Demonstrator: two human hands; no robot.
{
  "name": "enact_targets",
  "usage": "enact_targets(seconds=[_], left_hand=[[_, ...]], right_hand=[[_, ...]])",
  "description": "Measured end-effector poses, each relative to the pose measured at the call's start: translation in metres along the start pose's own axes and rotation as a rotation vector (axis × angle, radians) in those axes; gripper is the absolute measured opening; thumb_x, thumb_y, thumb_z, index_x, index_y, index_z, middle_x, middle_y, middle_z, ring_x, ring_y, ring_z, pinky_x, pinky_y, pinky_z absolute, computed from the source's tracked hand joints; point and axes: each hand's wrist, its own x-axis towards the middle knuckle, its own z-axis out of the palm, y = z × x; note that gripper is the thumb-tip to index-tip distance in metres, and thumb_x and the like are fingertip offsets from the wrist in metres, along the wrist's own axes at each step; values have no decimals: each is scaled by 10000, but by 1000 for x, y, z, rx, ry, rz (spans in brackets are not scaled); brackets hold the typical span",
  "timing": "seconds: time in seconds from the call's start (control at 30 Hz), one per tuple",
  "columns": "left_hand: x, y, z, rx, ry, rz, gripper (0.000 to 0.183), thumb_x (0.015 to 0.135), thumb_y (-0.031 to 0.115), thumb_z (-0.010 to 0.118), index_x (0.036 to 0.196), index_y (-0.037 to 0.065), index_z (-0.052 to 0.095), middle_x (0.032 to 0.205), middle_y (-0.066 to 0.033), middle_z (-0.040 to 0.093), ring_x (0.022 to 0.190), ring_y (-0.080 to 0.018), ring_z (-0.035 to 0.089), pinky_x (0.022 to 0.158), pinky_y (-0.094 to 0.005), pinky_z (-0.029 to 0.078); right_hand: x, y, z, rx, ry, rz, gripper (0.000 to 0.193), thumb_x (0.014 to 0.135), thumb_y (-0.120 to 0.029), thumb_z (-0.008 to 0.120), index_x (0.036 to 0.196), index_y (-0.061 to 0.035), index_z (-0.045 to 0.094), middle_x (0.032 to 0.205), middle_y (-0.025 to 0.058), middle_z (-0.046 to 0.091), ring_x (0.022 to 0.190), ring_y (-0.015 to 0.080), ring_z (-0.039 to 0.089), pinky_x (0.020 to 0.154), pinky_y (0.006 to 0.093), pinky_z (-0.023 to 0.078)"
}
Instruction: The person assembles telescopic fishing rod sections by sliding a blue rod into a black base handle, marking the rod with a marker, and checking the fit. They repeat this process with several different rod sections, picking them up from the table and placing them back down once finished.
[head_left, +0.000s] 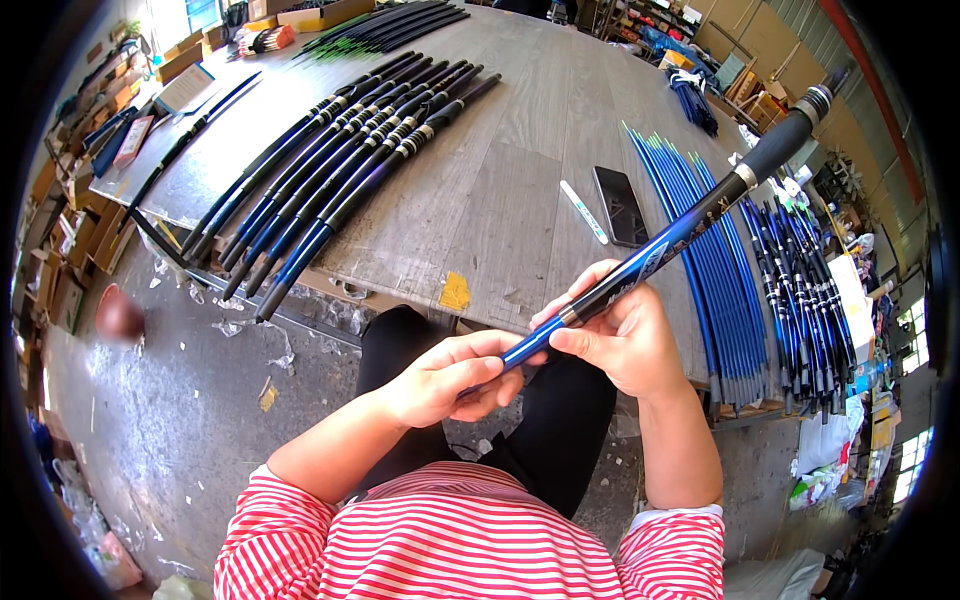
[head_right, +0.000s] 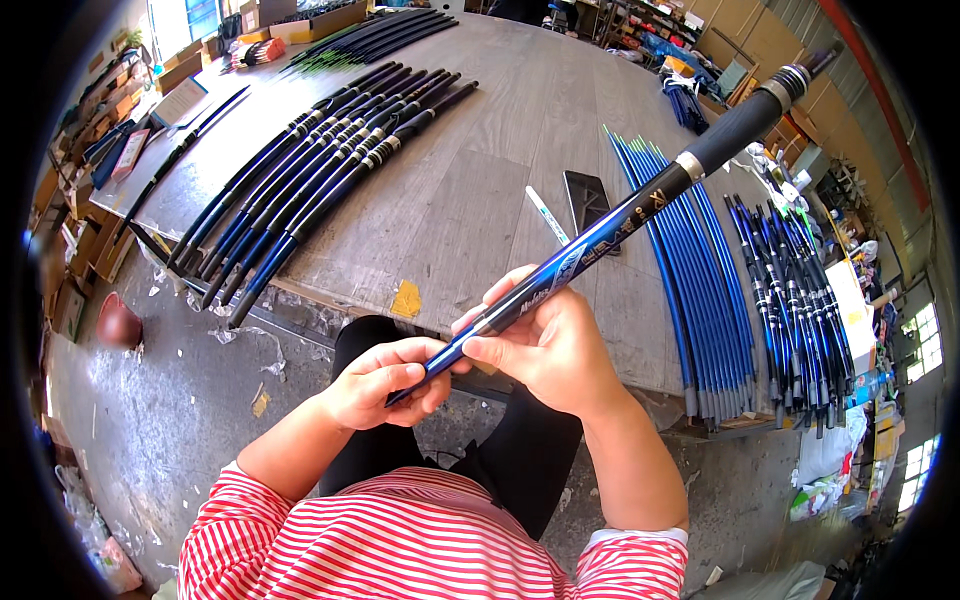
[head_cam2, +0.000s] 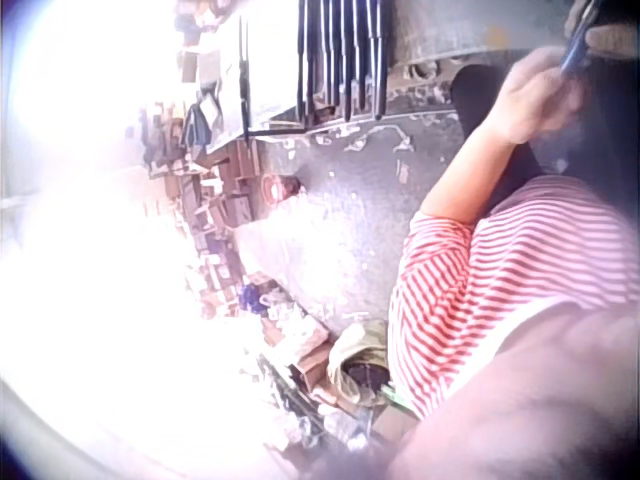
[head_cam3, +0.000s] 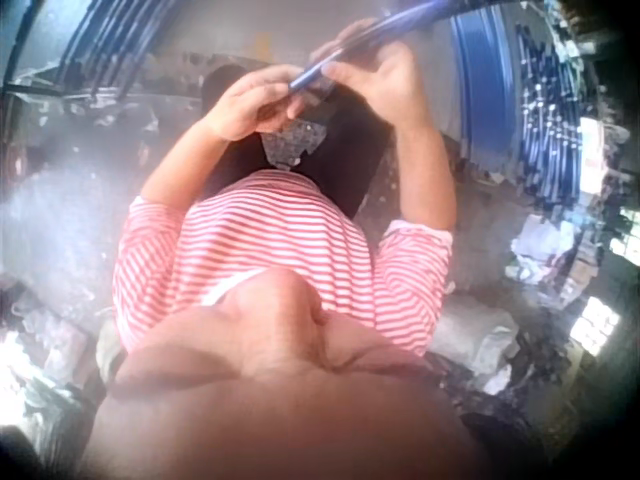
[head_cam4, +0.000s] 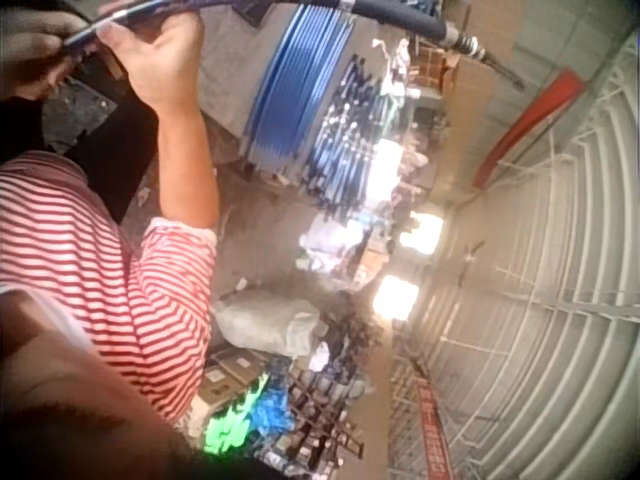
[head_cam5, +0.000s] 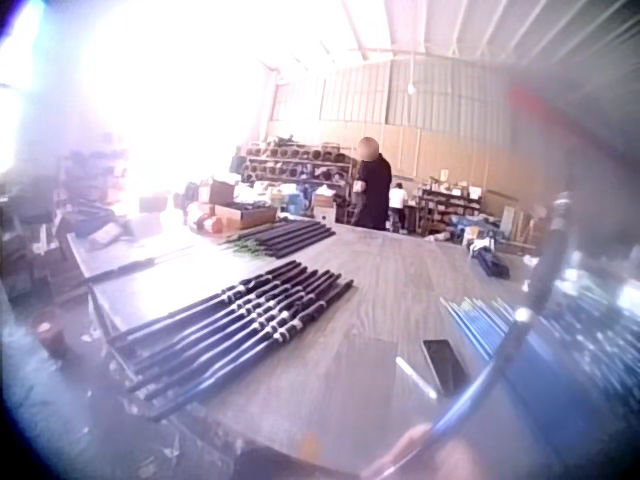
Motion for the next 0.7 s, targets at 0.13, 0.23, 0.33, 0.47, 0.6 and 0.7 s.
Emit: enact_targets(seconds=[0.13,0.23,0.33,0.47,0.6,0.7], left_hand=[[4,-4,-3,-9,-51,8,354,948,306,394,1097,6,510,596,35,382,457,-33,280,415,-184,213],[-6,1,-3,173,30,-20,300,959,289,376,882,28,502,556,59,346,468,-35,288,425,-192,234],[-35,-3,-18,363,140,-48,303,956,285,381,804,43,481,564,52,373,473,-42,315,434,-198,265],[-105,-1,-49,694,257,-157,341,929,310,431,737,35,495,573,19,441,494,-67,385,446,-226,311],[-175,2,-58,765,388,-214,354,902,322,474,724,20,523,563,-17,462,488,-123,436,456,-261,346],[-176,11,-44,1197,540,-72,284,862,274,527,775,6,558,575,-65,493,497,-202,489,465,-303,372]], right_hand=[[3,0,9,-88,-33,-37,328,737,82,642,970,-23,436,887,176,625,841,216,631,727,299,530],[7,-5,5,-44,89,-141,357,720,91,652,995,-25,456,876,159,631,819,218,635,720,306,530],[20,-24,-31,-42,302,-301,301,778,-48,651,1046,-17,517,863,137,636,797,238,638,727,334,535],[31,-58,-101,43,584,-338,153,799,-91,642,920,-21,579,819,134,634,767,221,639,723,320,541],[53,-52,-142,150,626,-219,149,823,-119,618,916,-5,590,850,133,631,818,245,629,776,351,527],[78,-34,-136,283,564,-186,120,856,-99,567,899,11,549,873,170,611,838,287,622,789,376,529]])
